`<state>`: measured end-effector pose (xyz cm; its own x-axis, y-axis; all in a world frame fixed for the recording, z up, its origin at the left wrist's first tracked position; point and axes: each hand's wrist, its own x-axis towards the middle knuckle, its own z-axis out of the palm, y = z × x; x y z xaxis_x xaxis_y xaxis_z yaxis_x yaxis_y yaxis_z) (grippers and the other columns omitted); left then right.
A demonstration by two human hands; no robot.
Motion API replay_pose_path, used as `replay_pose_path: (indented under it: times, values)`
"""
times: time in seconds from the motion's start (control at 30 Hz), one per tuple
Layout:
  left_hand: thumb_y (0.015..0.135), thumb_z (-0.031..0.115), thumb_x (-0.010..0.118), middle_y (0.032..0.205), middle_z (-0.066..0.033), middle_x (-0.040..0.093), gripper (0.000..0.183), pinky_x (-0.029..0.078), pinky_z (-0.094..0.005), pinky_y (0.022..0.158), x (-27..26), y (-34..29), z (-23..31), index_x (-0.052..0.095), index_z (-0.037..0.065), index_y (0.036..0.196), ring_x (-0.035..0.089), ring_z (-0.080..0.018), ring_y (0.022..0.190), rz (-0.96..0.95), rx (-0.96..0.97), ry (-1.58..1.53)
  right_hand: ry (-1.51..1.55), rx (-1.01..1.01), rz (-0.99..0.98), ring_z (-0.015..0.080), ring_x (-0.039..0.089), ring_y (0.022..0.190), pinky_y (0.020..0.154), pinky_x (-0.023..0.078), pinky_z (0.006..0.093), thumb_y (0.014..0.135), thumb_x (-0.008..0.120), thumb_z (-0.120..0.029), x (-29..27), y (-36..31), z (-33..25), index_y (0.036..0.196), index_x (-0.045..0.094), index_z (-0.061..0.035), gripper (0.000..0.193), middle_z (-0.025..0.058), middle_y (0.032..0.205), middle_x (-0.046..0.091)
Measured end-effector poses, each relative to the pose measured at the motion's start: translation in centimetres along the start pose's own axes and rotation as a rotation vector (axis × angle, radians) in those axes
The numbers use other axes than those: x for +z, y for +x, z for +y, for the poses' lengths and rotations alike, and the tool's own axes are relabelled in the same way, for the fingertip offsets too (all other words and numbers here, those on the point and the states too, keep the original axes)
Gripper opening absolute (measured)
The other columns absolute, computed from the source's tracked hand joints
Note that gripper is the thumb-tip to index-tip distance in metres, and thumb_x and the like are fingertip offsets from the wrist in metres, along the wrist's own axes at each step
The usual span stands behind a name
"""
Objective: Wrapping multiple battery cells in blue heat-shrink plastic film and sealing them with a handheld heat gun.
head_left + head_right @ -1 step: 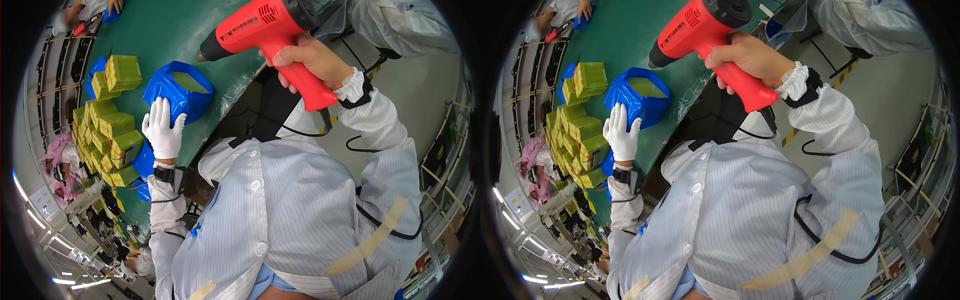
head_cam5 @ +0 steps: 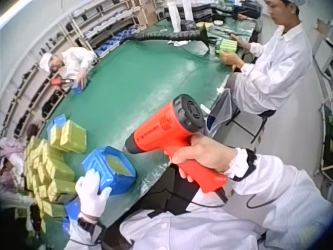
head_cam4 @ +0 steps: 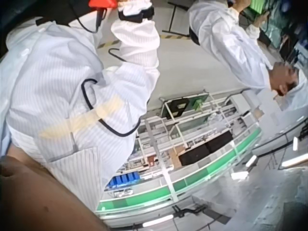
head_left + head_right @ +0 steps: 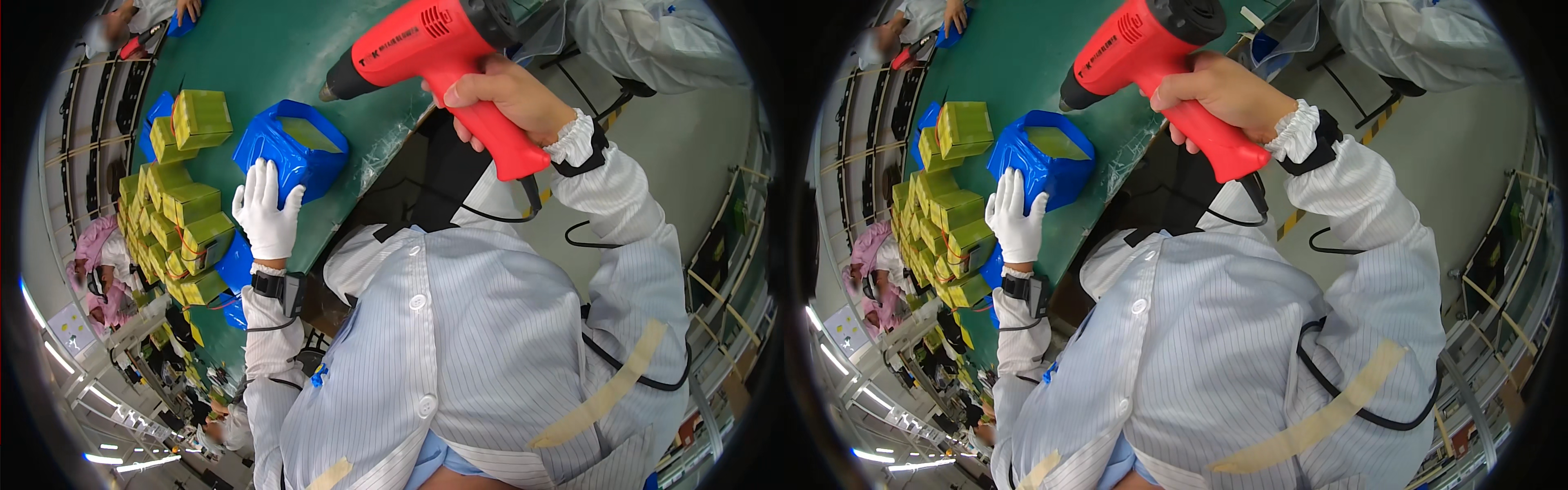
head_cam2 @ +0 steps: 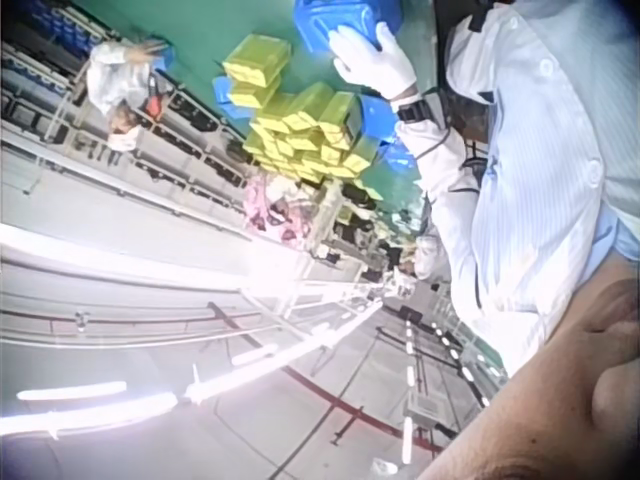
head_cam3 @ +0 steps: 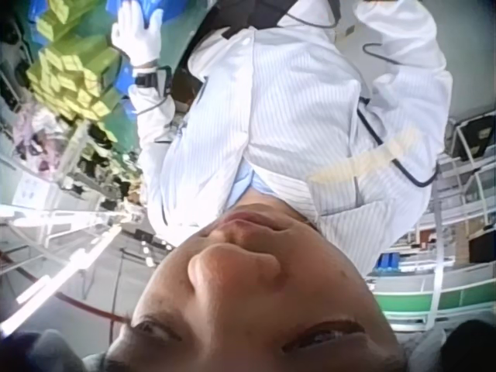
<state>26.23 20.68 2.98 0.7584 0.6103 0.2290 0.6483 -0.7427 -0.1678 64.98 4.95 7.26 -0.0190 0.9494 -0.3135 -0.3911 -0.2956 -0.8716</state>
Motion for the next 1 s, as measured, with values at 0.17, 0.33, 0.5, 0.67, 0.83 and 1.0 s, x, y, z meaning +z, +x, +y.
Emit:
replay_pose_path:
  times: [0.17, 0.33, 0.5, 0.67, 0.83, 1.0]
  values:
    - [0.085, 0.039, 0.077, 0.143, -0.0143, 0.060, 0.064, 0.037, -0.0453, 0.109, -0.1, 0.1, 0.0, 0.061, 0.007, 0.138, 0.056, -0.0293, 0.133, -0.003, 0.001, -0.002, -0.027, 0.008, -0.018, 0.0192, 0.068, 0.063, 0.053, 0.058, 0.0319, 0.084, 0.071, -0.022, -0.4, 1.2, 0.0, 0.106, 0.058, 0.0037, 0.036, 0.0100, 0.081, 0.063]
    - [0.086, 0.039, 0.077, 0.143, -0.0148, 0.060, 0.064, 0.038, -0.0463, 0.108, -0.2, 0.2, 0.0, 0.061, 0.006, 0.138, 0.056, -0.0301, 0.132, -0.008, 0.012, -0.001, -0.028, -0.002, -0.021, 0.0191, 0.068, 0.063, 0.053, 0.058, 0.0318, 0.084, 0.071, -0.023, -0.7, 1.7, -0.1, 0.106, 0.059, 0.0036, 0.037, 0.0105, 0.080, 0.063]
    - [0.086, 0.040, 0.076, 0.144, -0.0147, 0.060, 0.064, 0.038, -0.0463, 0.108, -0.1, 0.1, -0.1, 0.061, 0.006, 0.138, 0.056, -0.0305, 0.133, -0.018, 0.010, -0.002, -0.018, -0.012, -0.031, 0.0187, 0.068, 0.063, 0.053, 0.058, 0.0313, 0.084, 0.071, -0.024, -0.7, 1.3, -0.3, 0.107, 0.059, 0.0033, 0.037, 0.0101, 0.082, 0.063]
    - [0.087, 0.040, 0.075, 0.146, -0.0144, 0.059, 0.065, 0.036, -0.0460, 0.110, 0.1, 0.0, -0.1, 0.060, 0.007, 0.140, 0.055, -0.0300, 0.134, -0.017, -0.001, -0.016, 0.009, -0.020, -0.043, 0.0182, 0.067, 0.063, 0.053, 0.058, 0.0313, 0.083, 0.071, -0.023, -0.3, 0.4, -0.8, 0.110, 0.059, 0.0037, 0.040, 0.0103, 0.091, 0.063]
    - [0.087, 0.040, 0.076, 0.145, -0.0146, 0.059, 0.065, 0.036, -0.0463, 0.110, -0.1, 0.1, -0.1, 0.060, 0.006, 0.140, 0.054, -0.0301, 0.134, -0.018, 0.000, -0.012, 0.012, -0.019, -0.062, 0.0180, 0.066, 0.063, 0.052, 0.058, 0.0307, 0.083, 0.070, -0.021, -0.5, -0.8, -0.7, 0.112, 0.059, 0.0038, 0.040, 0.0106, 0.094, 0.063]
    - [0.086, 0.039, 0.076, 0.145, -0.0148, 0.059, 0.064, 0.036, -0.0463, 0.110, -0.1, 0.1, 0.0, 0.060, 0.006, 0.139, 0.054, -0.0302, 0.135, -0.022, -0.008, -0.014, 0.017, -0.013, -0.083, 0.0176, 0.065, 0.062, 0.051, 0.057, 0.0298, 0.082, 0.070, -0.021, -0.6, -1.9, -0.5, 0.113, 0.059, 0.0033, 0.041, 0.0104, 0.094, 0.062]
